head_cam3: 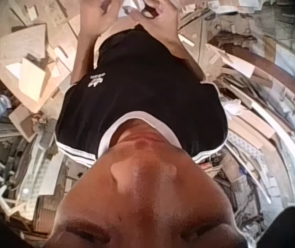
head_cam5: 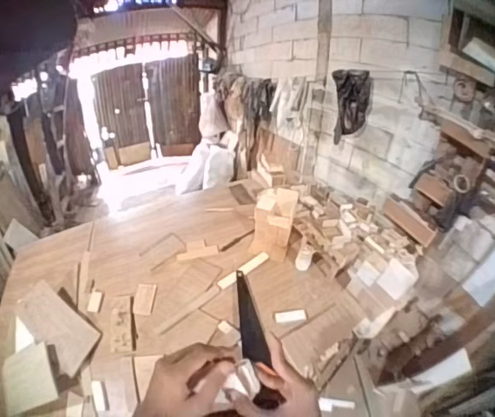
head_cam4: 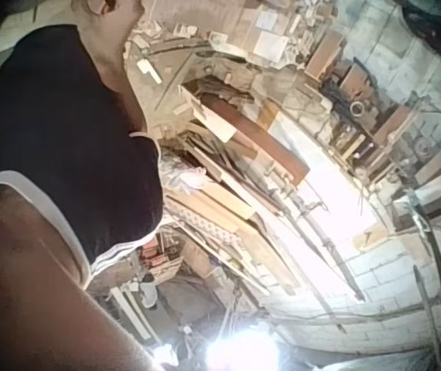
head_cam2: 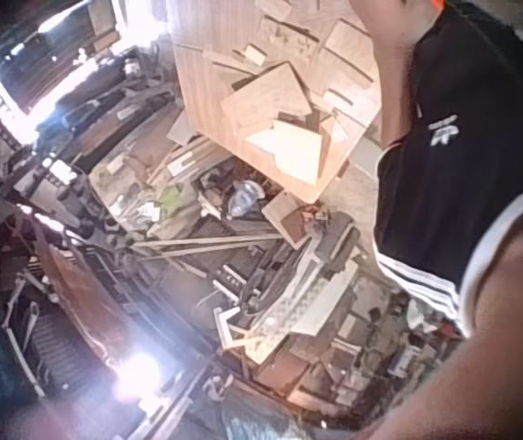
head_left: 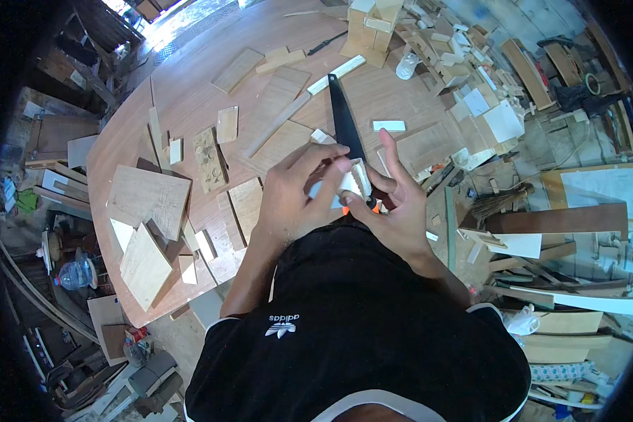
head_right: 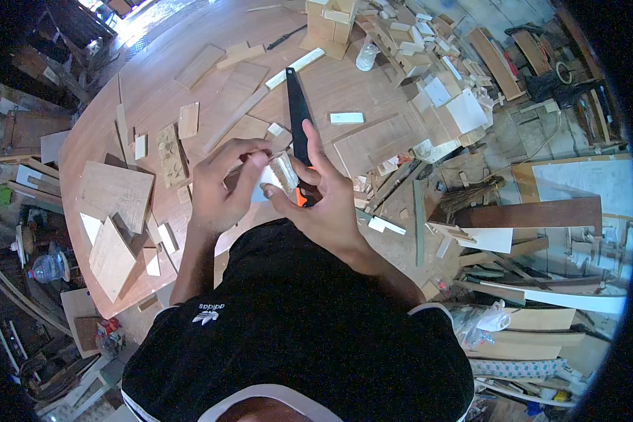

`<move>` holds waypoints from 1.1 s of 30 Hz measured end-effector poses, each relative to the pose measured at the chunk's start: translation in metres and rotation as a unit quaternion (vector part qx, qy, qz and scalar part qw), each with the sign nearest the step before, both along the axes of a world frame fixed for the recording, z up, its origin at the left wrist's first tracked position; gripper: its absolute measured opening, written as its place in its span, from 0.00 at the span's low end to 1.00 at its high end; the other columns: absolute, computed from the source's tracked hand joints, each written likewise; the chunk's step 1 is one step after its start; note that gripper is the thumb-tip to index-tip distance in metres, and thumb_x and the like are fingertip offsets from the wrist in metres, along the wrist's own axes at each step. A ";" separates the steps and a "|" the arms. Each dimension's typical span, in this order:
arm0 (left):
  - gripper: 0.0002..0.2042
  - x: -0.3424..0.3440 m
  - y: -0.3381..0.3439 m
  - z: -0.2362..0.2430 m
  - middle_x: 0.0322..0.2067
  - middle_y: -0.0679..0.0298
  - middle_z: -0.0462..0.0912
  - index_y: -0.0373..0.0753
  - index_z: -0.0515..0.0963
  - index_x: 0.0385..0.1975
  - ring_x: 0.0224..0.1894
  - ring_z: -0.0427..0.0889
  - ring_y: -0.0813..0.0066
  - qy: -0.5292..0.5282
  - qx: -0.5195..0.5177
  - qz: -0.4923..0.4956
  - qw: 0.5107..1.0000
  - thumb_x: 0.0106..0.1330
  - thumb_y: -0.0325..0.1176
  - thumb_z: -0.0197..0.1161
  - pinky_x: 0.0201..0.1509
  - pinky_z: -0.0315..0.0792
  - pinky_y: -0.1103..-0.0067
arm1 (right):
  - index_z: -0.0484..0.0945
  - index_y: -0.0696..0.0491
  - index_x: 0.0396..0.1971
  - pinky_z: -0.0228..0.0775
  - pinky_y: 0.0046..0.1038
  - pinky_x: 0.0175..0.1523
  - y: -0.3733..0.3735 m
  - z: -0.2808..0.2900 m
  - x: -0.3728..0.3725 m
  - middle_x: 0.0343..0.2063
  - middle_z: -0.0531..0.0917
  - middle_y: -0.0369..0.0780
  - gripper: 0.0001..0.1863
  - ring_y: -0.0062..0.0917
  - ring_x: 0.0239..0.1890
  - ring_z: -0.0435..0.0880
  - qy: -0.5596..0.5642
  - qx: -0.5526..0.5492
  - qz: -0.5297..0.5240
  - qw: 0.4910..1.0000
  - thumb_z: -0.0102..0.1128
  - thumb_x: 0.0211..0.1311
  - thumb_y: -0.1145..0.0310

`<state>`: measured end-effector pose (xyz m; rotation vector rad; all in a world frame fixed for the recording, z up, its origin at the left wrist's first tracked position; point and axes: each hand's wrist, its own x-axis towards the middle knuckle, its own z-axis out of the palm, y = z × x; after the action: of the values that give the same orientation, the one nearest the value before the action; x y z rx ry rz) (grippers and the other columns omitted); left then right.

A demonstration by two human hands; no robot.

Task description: Use a hand saw to cut a piece of wood and then inspect and fit together several small wooden blocks.

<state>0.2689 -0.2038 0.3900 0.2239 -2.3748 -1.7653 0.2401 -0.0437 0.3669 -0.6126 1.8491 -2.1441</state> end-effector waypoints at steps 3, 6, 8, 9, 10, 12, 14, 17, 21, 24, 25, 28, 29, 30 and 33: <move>0.18 -0.003 -0.008 -0.007 0.43 0.59 0.80 0.39 0.79 0.39 0.44 0.78 0.59 0.205 -0.218 -0.119 0.947 0.48 0.37 0.71 0.49 0.70 0.69 | 0.42 0.58 0.68 0.71 0.19 0.49 0.004 -0.004 -0.001 0.46 0.79 0.54 0.49 0.18 0.47 0.77 -0.013 0.006 -0.013 1.000 0.65 0.51 0.81; 0.21 -0.006 -0.012 -0.008 0.44 0.59 0.79 0.39 0.77 0.41 0.45 0.77 0.58 0.219 -0.238 -0.155 0.933 0.44 0.34 0.70 0.51 0.69 0.68 | 0.42 0.58 0.68 0.71 0.19 0.49 0.006 -0.015 0.001 0.48 0.78 0.54 0.49 0.18 0.47 0.76 0.017 0.024 -0.018 0.999 0.65 0.51 0.80; 0.24 -0.003 -0.010 -0.002 0.45 0.60 0.78 0.39 0.76 0.43 0.45 0.77 0.58 0.200 -0.233 -0.160 0.938 0.41 0.33 0.70 0.51 0.69 0.68 | 0.42 0.58 0.68 0.71 0.19 0.49 0.005 -0.017 0.001 0.48 0.78 0.54 0.48 0.18 0.47 0.77 0.039 0.042 -0.014 0.998 0.65 0.52 0.80; 0.26 -0.001 -0.008 0.001 0.46 0.60 0.78 0.40 0.75 0.44 0.46 0.77 0.58 0.182 -0.227 -0.165 0.942 0.38 0.32 0.69 0.52 0.69 0.68 | 0.43 0.59 0.68 0.71 0.19 0.49 0.004 -0.017 0.001 0.48 0.78 0.54 0.48 0.18 0.47 0.77 0.030 0.037 -0.019 0.999 0.65 0.52 0.79; 0.26 0.000 -0.006 0.003 0.46 0.60 0.78 0.40 0.75 0.44 0.46 0.77 0.58 0.181 -0.228 -0.164 0.942 0.38 0.32 0.69 0.52 0.69 0.68 | 0.43 0.59 0.68 0.72 0.19 0.49 0.003 -0.017 0.001 0.48 0.78 0.54 0.47 0.18 0.47 0.77 0.022 0.032 -0.023 0.999 0.65 0.52 0.78; 0.30 0.001 -0.003 0.005 0.48 0.60 0.76 0.40 0.72 0.46 0.47 0.76 0.58 0.154 -0.272 -0.151 0.938 0.35 0.31 0.68 0.53 0.69 0.68 | 0.43 0.60 0.68 0.72 0.19 0.49 0.003 -0.010 0.000 0.48 0.78 0.54 0.47 0.18 0.47 0.77 -0.013 0.033 -0.023 0.999 0.65 0.53 0.78; 0.29 0.000 -0.001 -0.002 0.46 0.59 0.78 0.40 0.73 0.45 0.46 0.77 0.59 0.159 -0.282 -0.127 0.938 0.35 0.32 0.69 0.52 0.70 0.69 | 0.43 0.60 0.67 0.72 0.19 0.48 0.003 -0.008 0.000 0.48 0.78 0.54 0.47 0.18 0.47 0.77 -0.048 0.033 -0.023 0.998 0.65 0.53 0.78; 0.27 0.000 0.001 -0.019 0.43 0.58 0.80 0.40 0.75 0.43 0.43 0.80 0.60 0.182 -0.294 -0.083 0.935 0.36 0.33 0.72 0.49 0.73 0.70 | 0.44 0.60 0.67 0.73 0.19 0.48 0.002 -0.010 0.000 0.48 0.79 0.53 0.46 0.18 0.47 0.77 -0.040 0.029 -0.026 0.998 0.65 0.53 0.77; 0.25 0.001 0.007 -0.027 0.40 0.60 0.83 0.43 0.78 0.44 0.39 0.83 0.62 0.190 -0.269 -0.047 0.943 0.41 0.34 0.73 0.43 0.77 0.72 | 0.44 0.61 0.67 0.73 0.19 0.45 0.002 -0.012 -0.002 0.47 0.79 0.53 0.46 0.18 0.45 0.77 -0.038 0.029 -0.020 0.999 0.66 0.53 0.76; 0.24 0.001 0.007 -0.030 0.41 0.59 0.83 0.42 0.78 0.44 0.39 0.84 0.63 0.200 -0.268 -0.040 0.942 0.41 0.32 0.73 0.40 0.78 0.74 | 0.45 0.62 0.67 0.73 0.18 0.44 0.002 -0.013 -0.001 0.47 0.79 0.54 0.46 0.17 0.45 0.77 -0.040 0.016 -0.022 0.999 0.66 0.53 0.76; 0.24 0.001 0.008 -0.031 0.41 0.59 0.83 0.42 0.78 0.44 0.39 0.84 0.63 0.200 -0.268 -0.040 0.942 0.41 0.32 0.73 0.40 0.78 0.74 | 0.45 0.62 0.67 0.73 0.18 0.44 0.002 -0.013 -0.001 0.47 0.79 0.55 0.46 0.17 0.45 0.77 -0.046 0.019 -0.022 0.999 0.67 0.53 0.76; 0.23 0.000 0.008 -0.032 0.40 0.58 0.83 0.41 0.79 0.42 0.39 0.84 0.63 0.208 -0.276 -0.039 0.937 0.41 0.33 0.73 0.40 0.78 0.74 | 0.46 0.62 0.67 0.72 0.17 0.45 0.003 -0.014 -0.001 0.46 0.78 0.56 0.46 0.18 0.45 0.77 -0.047 0.019 -0.020 0.998 0.67 0.53 0.75; 0.24 -0.001 0.008 -0.034 0.40 0.58 0.83 0.40 0.79 0.42 0.39 0.84 0.63 0.219 -0.269 -0.039 0.937 0.41 0.33 0.73 0.40 0.78 0.74 | 0.46 0.62 0.67 0.72 0.17 0.45 0.004 -0.014 -0.001 0.46 0.78 0.56 0.46 0.18 0.45 0.77 -0.047 0.020 -0.020 0.998 0.67 0.53 0.75; 0.24 -0.001 0.008 -0.035 0.40 0.57 0.83 0.40 0.78 0.42 0.39 0.84 0.63 0.229 -0.262 -0.040 0.937 0.41 0.33 0.74 0.40 0.78 0.74 | 0.46 0.62 0.67 0.72 0.18 0.45 0.004 -0.013 -0.001 0.46 0.78 0.56 0.46 0.18 0.45 0.77 -0.044 0.026 -0.018 0.999 0.67 0.53 0.75; 0.24 -0.002 0.010 -0.039 0.37 0.59 0.84 0.39 0.79 0.39 0.37 0.85 0.63 0.241 -0.278 -0.020 0.930 0.38 0.38 0.74 0.41 0.78 0.73 | 0.45 0.62 0.67 0.72 0.18 0.46 0.004 -0.013 -0.001 0.46 0.78 0.57 0.46 0.19 0.45 0.77 -0.039 0.025 -0.015 0.999 0.67 0.53 0.75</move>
<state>0.2665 -0.1942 0.3505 -0.3024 -2.3743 -0.9357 0.2391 -0.0394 0.3542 -0.4861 1.8765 -2.1022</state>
